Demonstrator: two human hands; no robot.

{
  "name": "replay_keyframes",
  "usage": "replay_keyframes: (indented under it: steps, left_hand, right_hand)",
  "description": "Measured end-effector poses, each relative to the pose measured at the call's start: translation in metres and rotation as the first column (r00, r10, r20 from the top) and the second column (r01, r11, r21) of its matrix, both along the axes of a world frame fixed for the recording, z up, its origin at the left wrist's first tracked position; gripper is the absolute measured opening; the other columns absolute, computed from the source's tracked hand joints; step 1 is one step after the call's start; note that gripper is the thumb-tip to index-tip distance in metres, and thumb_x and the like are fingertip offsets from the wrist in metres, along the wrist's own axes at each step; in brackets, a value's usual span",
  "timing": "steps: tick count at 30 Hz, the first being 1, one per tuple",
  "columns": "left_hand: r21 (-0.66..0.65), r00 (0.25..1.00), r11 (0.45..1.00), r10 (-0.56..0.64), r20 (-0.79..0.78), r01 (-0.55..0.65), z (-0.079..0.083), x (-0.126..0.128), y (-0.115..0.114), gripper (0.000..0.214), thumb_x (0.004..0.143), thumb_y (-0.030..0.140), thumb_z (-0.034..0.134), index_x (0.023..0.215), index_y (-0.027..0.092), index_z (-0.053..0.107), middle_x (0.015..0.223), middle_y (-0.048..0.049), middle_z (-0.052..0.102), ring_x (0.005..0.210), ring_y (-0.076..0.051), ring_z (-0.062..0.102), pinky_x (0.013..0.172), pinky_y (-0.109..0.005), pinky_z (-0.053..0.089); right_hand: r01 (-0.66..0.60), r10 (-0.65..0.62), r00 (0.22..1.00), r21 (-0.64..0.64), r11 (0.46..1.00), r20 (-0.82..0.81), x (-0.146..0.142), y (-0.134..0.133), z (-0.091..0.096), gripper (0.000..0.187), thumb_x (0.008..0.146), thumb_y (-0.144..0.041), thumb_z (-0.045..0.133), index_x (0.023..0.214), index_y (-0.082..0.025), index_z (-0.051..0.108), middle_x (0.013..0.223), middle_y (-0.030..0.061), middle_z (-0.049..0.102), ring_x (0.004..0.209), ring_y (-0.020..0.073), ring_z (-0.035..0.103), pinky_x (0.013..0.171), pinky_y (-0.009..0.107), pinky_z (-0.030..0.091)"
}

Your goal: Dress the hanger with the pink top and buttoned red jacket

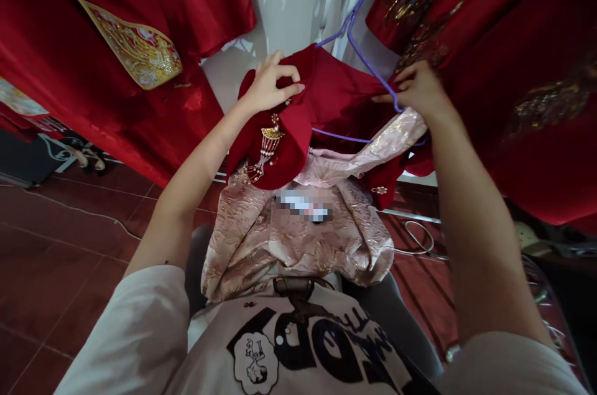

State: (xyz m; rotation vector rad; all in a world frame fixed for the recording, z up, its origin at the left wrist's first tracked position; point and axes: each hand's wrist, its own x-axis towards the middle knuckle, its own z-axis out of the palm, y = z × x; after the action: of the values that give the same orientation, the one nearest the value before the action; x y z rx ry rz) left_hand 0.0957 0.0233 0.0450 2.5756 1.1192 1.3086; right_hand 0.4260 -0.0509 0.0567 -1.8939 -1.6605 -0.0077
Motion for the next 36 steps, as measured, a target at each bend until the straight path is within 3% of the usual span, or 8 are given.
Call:
replay_keyframes:
  steps: [2,6,11,15,17,23,30,36]
  left_hand:
    - [-0.023,1.000,1.000,0.012,-0.027,-0.012,-0.002,0.006,-0.003,0.019,0.081,0.024,0.088,0.075,0.029,0.071,0.093,-0.0073,0.065,0.112,-0.037,0.065,0.101,-0.059,0.052]
    - [-0.049,0.999,0.998,0.032,-0.038,-0.033,-0.005,0.016,-0.006,0.018,0.084,0.023,0.084,0.076,0.028,0.069,0.098,-0.0081,0.065,0.114,-0.038,0.064,0.101,-0.059,0.050]
    - [-0.011,0.996,0.996,0.091,0.019,-0.091,-0.012,0.021,-0.015,0.017,0.084,0.030,0.082,0.079,0.030,0.066,0.103,-0.0111,0.065,0.119,-0.042,0.058,0.103,-0.063,0.045]
    - [0.012,0.978,0.982,0.185,0.093,-0.187,-0.026,0.026,-0.025,0.009,0.087,0.034,0.076,0.090,0.034,0.068,0.115,-0.0137,0.065,0.132,-0.046,0.050,0.109,-0.066,0.038]
    - [0.014,0.970,0.978,0.206,0.129,-0.210,-0.035,0.031,-0.026,0.010,0.088,0.035,0.074,0.097,0.036,0.069,0.119,-0.0143,0.064,0.138,-0.047,0.045,0.111,-0.067,0.035]
    - [0.055,0.973,0.989,0.128,0.189,-0.141,-0.048,0.035,-0.019,0.014,0.092,0.040,0.074,0.105,0.036,0.070,0.121,-0.0144,0.065,0.144,-0.045,0.042,0.114,-0.067,0.038]
    - [0.172,0.981,0.972,0.137,0.136,-0.159,-0.043,0.024,-0.059,0.029,0.080,0.031,0.088,0.102,0.033,0.068,0.139,-0.0126,0.060,0.145,-0.045,0.043,0.119,-0.071,0.039]
    - [0.037,0.966,0.986,0.152,0.208,-0.163,-0.061,0.046,-0.096,0.030,0.087,0.023,0.083,0.111,0.027,0.065,0.137,-0.0171,0.059,0.142,-0.048,0.049,0.115,-0.070,0.043]
  right_hand:
    - [0.084,-0.087,0.992,-0.039,0.996,-0.088,0.019,-0.015,0.005,0.051,0.085,-0.022,0.089,0.127,0.001,0.072,0.110,0.0245,0.079,0.072,0.0063,0.059,0.069,0.028,0.045]
    - [0.219,-0.220,0.975,-0.040,0.975,-0.035,0.041,-0.049,0.017,0.017,0.085,-0.018,0.089,0.095,-0.009,0.078,0.098,0.0180,0.080,0.067,0.0078,0.050,0.069,0.031,0.042]
    - [0.267,-0.266,0.964,0.064,0.961,-0.032,0.024,-0.084,0.038,0.015,0.079,-0.012,0.086,0.089,-0.016,0.075,0.087,0.0061,0.074,0.069,0.0101,0.053,0.071,0.033,0.043]
    - [0.037,-0.058,0.991,-0.165,0.986,-0.122,-0.020,-0.096,0.043,0.013,0.086,-0.019,0.080,0.081,-0.017,0.069,0.076,0.0021,0.066,0.071,0.0129,0.057,0.077,0.037,0.050]
    - [-0.101,0.052,0.970,-0.198,0.975,-0.237,-0.048,-0.091,0.034,0.031,0.099,-0.032,0.070,0.074,-0.017,0.063,0.078,0.0056,0.068,0.076,0.0151,0.061,0.082,0.038,0.053]
    - [-0.351,0.354,0.888,0.066,0.934,-0.292,-0.111,-0.052,-0.006,0.050,0.103,-0.067,0.057,0.114,-0.020,0.072,0.115,0.0093,0.077,0.120,0.0324,0.070,0.107,0.047,0.057]
    - [-0.415,0.470,0.807,0.224,0.882,-0.357,-0.097,-0.064,-0.032,0.042,0.098,-0.062,0.066,0.118,-0.025,0.072,0.115,0.0067,0.076,0.118,0.0311,0.070,0.109,0.050,0.060]
    - [-0.485,0.566,0.712,0.292,0.824,-0.416,-0.103,-0.067,-0.051,0.036,0.096,-0.064,0.068,0.099,-0.029,0.071,0.098,0.0025,0.075,0.106,0.0278,0.071,0.107,0.050,0.062]
